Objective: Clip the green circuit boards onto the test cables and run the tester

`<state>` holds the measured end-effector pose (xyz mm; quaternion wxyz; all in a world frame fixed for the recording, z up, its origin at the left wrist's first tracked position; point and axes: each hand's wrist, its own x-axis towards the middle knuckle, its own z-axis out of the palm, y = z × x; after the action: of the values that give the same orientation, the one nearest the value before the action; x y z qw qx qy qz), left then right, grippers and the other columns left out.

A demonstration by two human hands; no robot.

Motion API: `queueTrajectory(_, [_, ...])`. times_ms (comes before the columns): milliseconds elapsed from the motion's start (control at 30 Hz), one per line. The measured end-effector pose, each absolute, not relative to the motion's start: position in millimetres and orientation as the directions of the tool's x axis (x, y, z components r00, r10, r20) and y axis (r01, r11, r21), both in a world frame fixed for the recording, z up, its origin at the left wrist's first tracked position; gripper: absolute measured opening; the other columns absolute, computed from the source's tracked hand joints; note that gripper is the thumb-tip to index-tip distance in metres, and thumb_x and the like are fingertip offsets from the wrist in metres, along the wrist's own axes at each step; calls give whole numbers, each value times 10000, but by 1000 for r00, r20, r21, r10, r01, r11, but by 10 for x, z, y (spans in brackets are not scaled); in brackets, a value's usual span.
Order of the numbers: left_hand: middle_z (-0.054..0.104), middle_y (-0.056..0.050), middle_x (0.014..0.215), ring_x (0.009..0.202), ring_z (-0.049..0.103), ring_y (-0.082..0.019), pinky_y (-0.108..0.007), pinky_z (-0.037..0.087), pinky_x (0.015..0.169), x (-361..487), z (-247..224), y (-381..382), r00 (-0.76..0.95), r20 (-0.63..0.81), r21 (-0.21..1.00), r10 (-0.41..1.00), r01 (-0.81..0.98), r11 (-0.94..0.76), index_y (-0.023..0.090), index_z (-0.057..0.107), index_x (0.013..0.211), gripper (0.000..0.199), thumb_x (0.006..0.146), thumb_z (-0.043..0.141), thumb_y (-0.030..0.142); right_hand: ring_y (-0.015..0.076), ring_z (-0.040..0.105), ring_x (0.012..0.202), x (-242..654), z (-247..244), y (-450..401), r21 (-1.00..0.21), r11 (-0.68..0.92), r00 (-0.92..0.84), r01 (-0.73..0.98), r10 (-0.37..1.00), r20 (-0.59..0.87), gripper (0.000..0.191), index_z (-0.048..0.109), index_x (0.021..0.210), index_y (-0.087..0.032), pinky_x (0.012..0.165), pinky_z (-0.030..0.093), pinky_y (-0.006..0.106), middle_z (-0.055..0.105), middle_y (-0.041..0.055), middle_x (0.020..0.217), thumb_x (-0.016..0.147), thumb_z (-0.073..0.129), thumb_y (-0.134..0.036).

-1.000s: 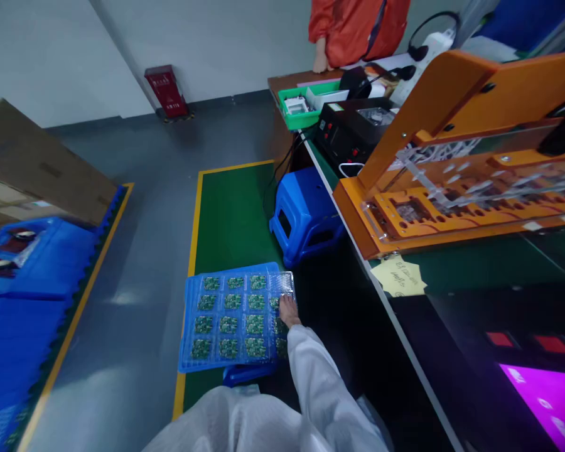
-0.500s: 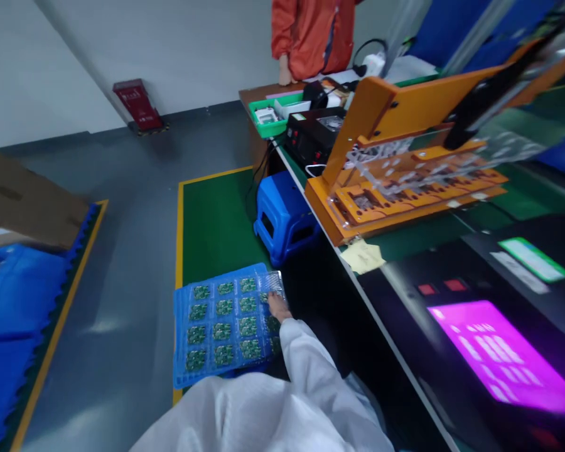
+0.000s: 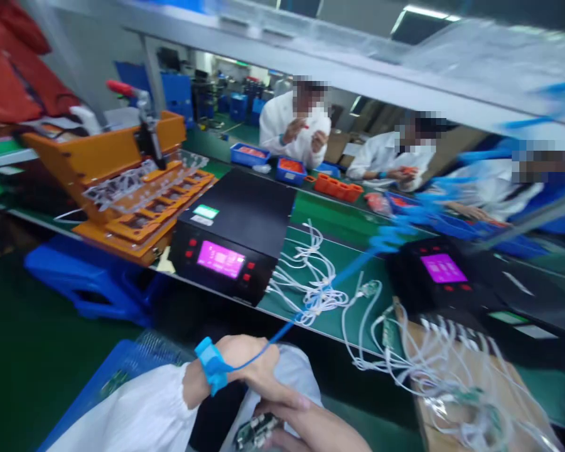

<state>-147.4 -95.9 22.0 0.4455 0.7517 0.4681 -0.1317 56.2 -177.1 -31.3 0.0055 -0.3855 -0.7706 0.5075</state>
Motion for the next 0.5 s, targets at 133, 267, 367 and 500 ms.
queueTrajectory(133, [658, -38, 658, 603, 616, -214, -312, 432, 566, -1012, 354, -896, 684, -655, 641, 321, 728, -245, 239, 643, 693, 564, 718, 685, 801, 223, 669, 1205, 1065, 311, -1686, -813, 144, -639, 564, 699, -320, 348, 730, 1255, -401, 1046, 511, 275, 705, -7, 1328, 915, 679, -347])
queueTrajectory(267, [680, -18, 771, 695, 609, -176, -265, 451, 638, -577, 657, -667, 834, -520, 798, 183, 551, -244, 217, 653, 832, 565, 788, 667, 780, 229, 652, 1212, 1393, 672, -1572, -847, 87, -484, 525, 849, -212, 310, 735, 1243, -323, 1061, 491, 316, 731, 31, 1265, 945, 655, -348])
queueTrajectory(367, [667, -16, 727, 664, 595, -164, -258, 455, 656, -327, 960, -431, 866, -483, 852, 127, 499, -159, 214, 648, 979, 565, 895, 553, 764, 222, 689, 1050, 1638, 693, -1423, -896, 20, -268, 444, 957, -111, 280, 720, 1149, -269, 949, 550, 330, 744, 41, 1136, 912, 699, -417])
queueTrajectory(500, [624, 4, 781, 676, 528, -139, -254, 413, 679, -102, 1237, -58, 850, -423, 840, 316, 498, -216, 212, 635, 1068, 533, 950, 515, 717, 185, 679, 887, 1840, 590, -964, -959, 45, 79, 281, 994, 70, 458, 626, 1189, -235, 768, 588, 308, 689, 69, 1143, 802, 791, -418])
